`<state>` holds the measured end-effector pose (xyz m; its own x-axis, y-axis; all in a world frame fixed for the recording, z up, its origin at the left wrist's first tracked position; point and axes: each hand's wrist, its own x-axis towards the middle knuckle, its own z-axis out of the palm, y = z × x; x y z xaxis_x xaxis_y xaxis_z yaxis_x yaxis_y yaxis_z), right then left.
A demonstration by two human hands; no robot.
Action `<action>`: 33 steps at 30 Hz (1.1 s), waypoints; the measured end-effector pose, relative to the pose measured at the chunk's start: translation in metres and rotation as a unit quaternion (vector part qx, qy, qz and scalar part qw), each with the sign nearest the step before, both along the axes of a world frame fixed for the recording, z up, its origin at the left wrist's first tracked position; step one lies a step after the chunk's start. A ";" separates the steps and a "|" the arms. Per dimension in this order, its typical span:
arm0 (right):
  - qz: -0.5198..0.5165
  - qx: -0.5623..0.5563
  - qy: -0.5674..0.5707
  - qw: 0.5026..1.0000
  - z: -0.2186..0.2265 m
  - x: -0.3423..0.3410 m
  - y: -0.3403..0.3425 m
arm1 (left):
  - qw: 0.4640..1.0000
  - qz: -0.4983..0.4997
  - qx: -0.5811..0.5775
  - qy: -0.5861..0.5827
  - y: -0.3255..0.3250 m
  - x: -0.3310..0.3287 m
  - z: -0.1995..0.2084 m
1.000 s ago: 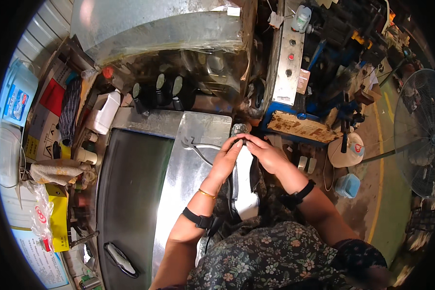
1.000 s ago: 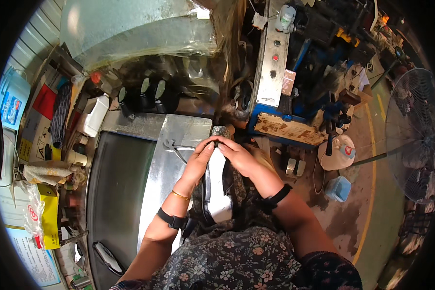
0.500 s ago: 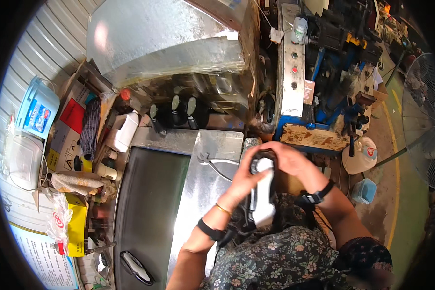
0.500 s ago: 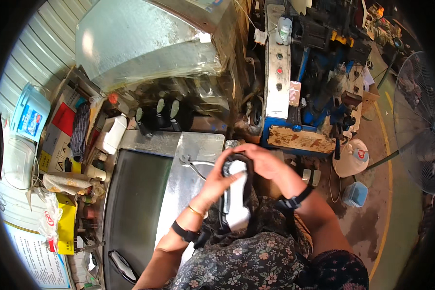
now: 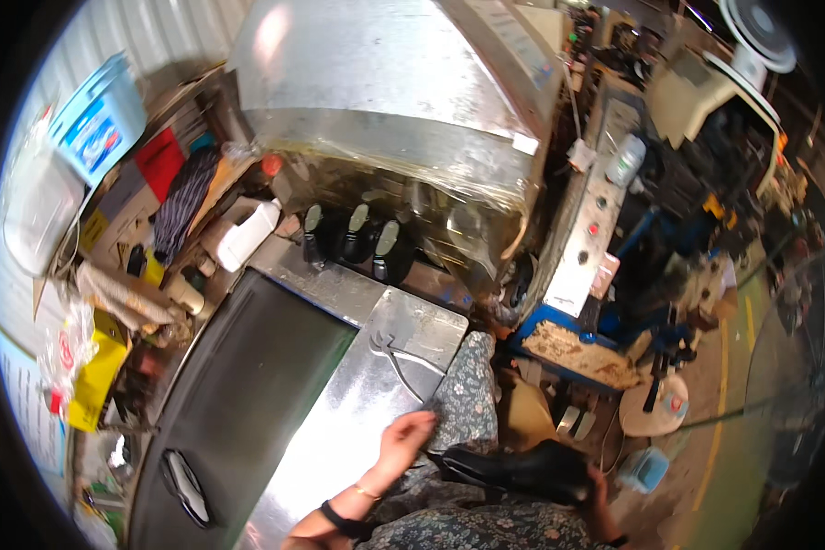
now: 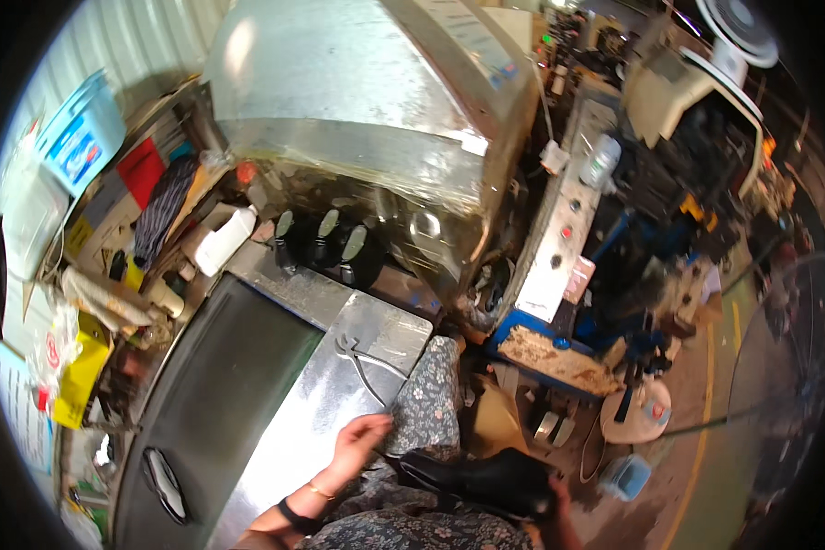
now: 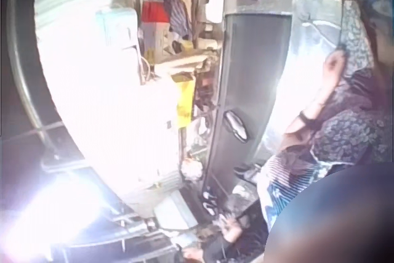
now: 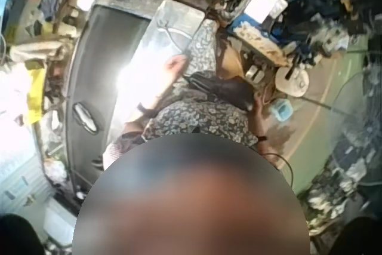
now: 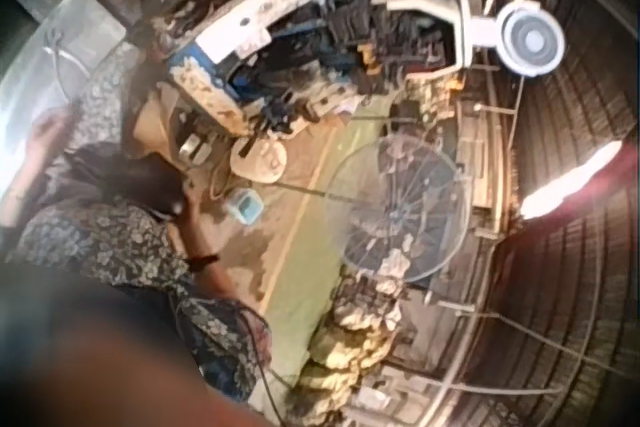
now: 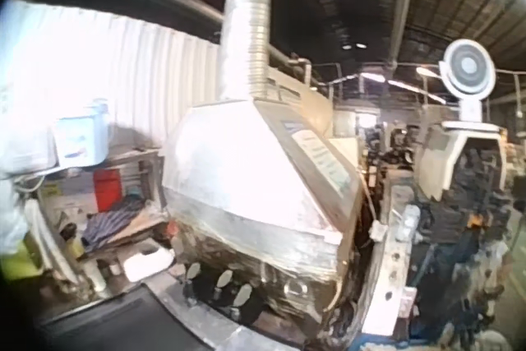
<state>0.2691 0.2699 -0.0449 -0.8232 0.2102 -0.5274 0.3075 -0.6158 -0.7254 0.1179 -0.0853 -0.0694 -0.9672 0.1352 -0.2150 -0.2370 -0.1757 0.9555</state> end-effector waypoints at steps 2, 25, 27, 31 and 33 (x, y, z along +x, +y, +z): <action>0.003 -0.027 0.010 1.000 -0.007 -0.026 -0.008 | 0.990 0.123 0.003 -0.066 -0.037 0.014 -0.019; 0.335 0.463 0.284 0.770 -0.099 -0.374 -0.152 | 0.486 0.413 -0.757 -0.140 -0.376 0.270 -0.016; 0.311 0.419 0.251 0.815 -0.103 -0.313 -0.088 | 0.489 0.467 -0.704 -0.218 -0.436 0.269 -0.024; 0.195 0.404 0.015 0.894 -0.079 -0.196 -0.022 | 0.652 0.440 -0.475 -0.394 -0.504 0.246 -0.054; 0.150 0.401 -0.020 0.904 -0.079 -0.158 0.005 | 0.703 0.325 -0.467 -0.427 -0.508 0.219 -0.064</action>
<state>0.1108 0.2745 -0.1244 -0.8904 0.3083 -0.3348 0.4086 0.2174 -0.8864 0.3365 -0.5929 -0.1336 -0.2239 -0.8614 -0.4559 -0.9536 0.0971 0.2849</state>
